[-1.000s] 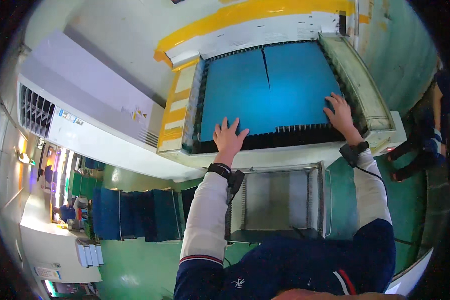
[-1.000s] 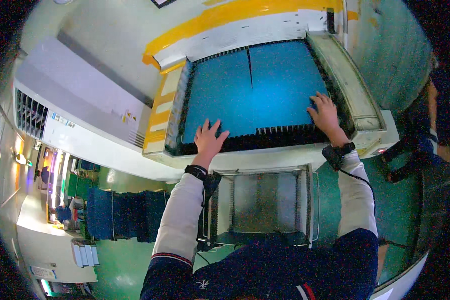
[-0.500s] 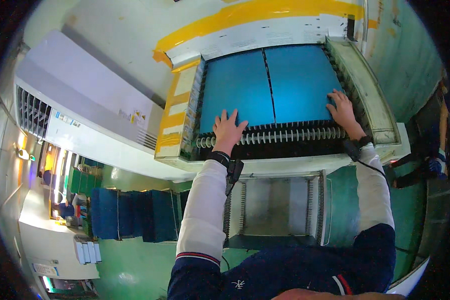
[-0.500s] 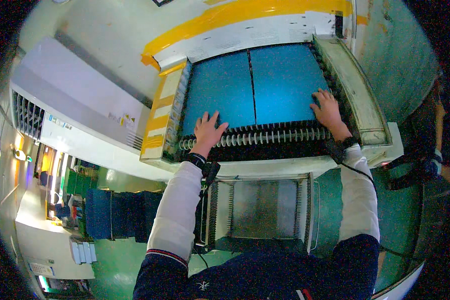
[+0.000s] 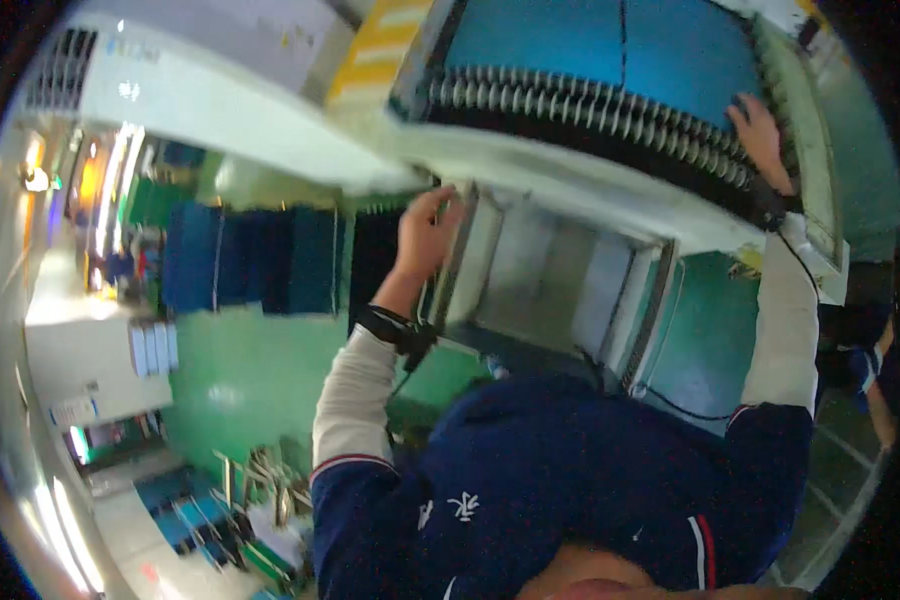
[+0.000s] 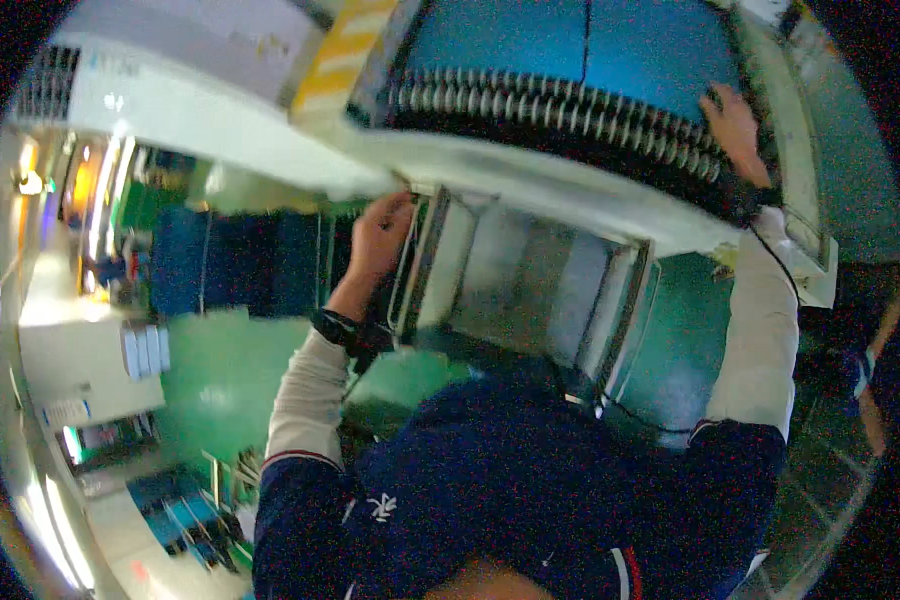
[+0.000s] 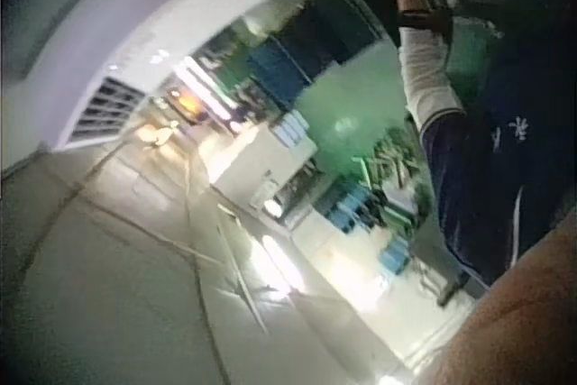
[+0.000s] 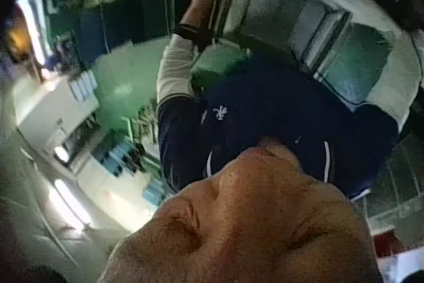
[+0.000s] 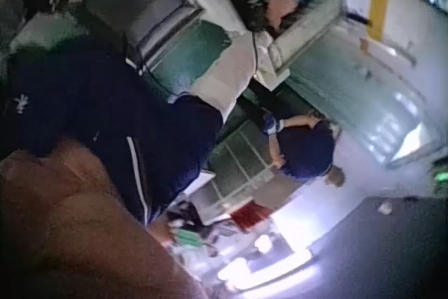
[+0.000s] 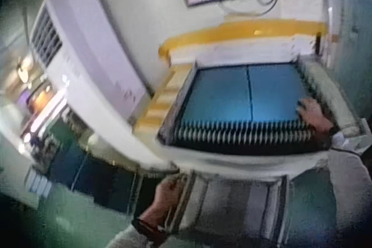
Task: Loading blue plates into a processing machine and then organizing them into a metal rack.
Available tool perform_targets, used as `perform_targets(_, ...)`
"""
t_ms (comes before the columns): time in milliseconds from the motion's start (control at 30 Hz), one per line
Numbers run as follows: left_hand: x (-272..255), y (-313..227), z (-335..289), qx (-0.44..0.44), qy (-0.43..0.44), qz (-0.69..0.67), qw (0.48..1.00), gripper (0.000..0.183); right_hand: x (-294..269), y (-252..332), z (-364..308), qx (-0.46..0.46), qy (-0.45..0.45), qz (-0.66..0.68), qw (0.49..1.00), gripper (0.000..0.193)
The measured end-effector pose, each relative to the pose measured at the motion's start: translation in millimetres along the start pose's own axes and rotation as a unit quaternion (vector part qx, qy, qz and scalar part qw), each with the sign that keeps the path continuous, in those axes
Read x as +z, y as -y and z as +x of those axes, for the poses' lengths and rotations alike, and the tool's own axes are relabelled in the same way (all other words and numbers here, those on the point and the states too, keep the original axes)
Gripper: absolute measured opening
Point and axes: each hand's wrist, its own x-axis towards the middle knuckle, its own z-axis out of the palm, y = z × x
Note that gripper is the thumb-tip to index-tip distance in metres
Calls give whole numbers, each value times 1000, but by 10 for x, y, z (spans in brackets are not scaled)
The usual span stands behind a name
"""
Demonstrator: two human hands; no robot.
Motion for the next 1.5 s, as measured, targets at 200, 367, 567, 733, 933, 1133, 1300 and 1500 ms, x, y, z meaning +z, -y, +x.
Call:
perform_targets(200,-546,1244,-1540,-290,-34,-112,950,31,-634,1432,-454,-137,-73,144,977,38)
perform_targets(367,-401,1567,-2291,-380,-8,-160,911,32,-742,2741,-1731,-197,97,240,946,32)
perform_targets(567,-11,1881,-2510,-347,-3,-119,930,53,-322,3565,-3060,-247,464,339,780,38)
perform_targets(733,57,1866,-2504,-320,-11,-83,944,50,-116,3820,-3725,-194,563,280,753,48)
perform_targets(933,54,1992,-2716,-294,4,-126,947,46,68,3921,-4235,-188,518,183,814,34)
perform_targets(1133,142,2507,-3224,-390,61,-164,904,46,178,3911,-4383,-225,428,166,859,18)
perform_targets(1300,148,3041,-3595,-398,35,-173,900,43,-491,4093,-4037,-242,440,113,857,19)
perform_targets(1500,26,3205,-3750,-457,67,-229,857,34,-1546,3996,-3420,-197,381,145,892,26)
